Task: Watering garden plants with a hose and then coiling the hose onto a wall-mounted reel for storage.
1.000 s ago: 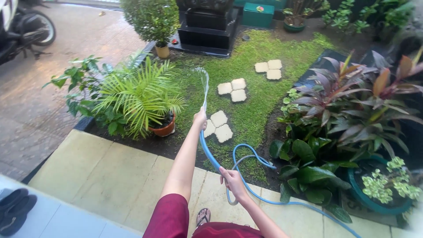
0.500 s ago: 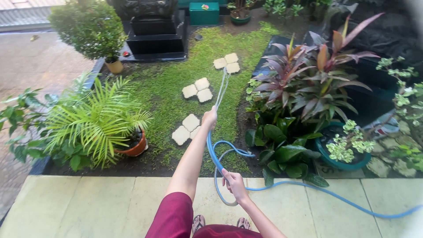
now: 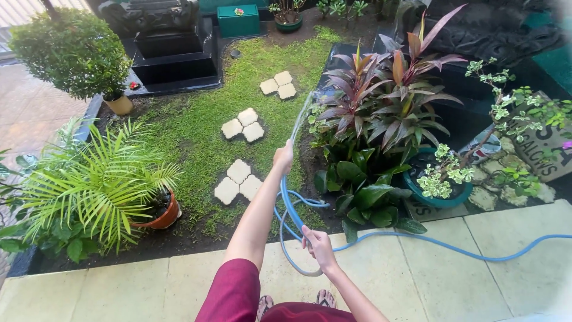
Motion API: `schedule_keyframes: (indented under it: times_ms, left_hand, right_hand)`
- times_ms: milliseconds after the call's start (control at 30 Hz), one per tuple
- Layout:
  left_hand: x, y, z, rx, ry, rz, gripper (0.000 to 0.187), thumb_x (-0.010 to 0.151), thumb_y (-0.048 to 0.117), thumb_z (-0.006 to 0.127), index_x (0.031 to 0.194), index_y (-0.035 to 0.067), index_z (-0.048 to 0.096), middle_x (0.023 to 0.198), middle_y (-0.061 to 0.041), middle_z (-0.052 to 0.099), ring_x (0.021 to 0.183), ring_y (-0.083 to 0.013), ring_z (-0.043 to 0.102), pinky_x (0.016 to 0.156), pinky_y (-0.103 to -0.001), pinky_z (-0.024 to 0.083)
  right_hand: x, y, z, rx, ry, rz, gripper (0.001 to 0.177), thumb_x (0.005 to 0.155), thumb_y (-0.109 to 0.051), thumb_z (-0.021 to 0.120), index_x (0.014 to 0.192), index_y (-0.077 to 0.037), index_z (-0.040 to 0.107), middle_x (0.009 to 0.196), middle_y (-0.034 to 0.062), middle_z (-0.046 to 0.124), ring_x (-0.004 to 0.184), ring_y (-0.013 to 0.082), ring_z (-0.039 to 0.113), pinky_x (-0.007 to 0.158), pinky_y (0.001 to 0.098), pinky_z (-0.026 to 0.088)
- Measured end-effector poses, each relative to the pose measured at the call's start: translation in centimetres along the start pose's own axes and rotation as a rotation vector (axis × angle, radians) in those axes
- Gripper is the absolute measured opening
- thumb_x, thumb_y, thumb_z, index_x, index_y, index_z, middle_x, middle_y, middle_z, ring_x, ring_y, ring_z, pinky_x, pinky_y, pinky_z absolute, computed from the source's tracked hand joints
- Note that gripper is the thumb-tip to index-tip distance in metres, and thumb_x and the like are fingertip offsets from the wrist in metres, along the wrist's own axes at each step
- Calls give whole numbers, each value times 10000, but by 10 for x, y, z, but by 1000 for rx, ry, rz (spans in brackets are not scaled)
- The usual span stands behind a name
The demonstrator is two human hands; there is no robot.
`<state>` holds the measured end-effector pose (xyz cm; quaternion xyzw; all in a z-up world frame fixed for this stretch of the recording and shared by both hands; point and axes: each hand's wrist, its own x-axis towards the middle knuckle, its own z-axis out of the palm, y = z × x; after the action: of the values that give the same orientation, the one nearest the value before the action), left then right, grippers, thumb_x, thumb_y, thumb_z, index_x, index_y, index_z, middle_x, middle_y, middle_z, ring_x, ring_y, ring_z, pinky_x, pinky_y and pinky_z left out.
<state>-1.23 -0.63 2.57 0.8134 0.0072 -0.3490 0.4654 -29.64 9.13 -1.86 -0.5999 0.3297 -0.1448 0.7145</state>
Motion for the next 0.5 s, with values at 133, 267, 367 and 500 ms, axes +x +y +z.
schedule_keyframes:
  times_ms: [133,267,367,500]
  left_hand:
    - [-5,17,-1,-29,10,25,681,943,651,347,828,45,635,766,-133,670,593,-297,645,597,-429,534]
    - [-15,33,-9,-100,4,81,589,972,619,358,721,113,528,661,-58,576,531,-223,531,559,-388,449]
    - [-23,44,-16,-119,35,99,612,967,626,357,808,82,588,784,-83,635,610,-237,583,603,-400,475]
    - [-25,56,-22,-200,73,163,537,993,575,391,751,118,537,717,-38,565,570,-179,474,551,-382,393]
  right_hand:
    - [4,-6,0,3,34,-20,600,997,-462,600,566,-45,603,436,-41,308,365,67,216,387,240,144]
    - [10,-13,3,6,64,-52,594,989,-456,614,558,-48,603,442,-39,335,373,69,240,395,240,159]
    - [13,-17,6,12,74,-65,593,997,-445,608,553,-51,589,437,-36,325,377,70,240,400,244,155]
    - [20,-23,11,11,100,-44,585,994,-455,616,567,-56,590,454,-38,329,389,62,226,394,237,142]
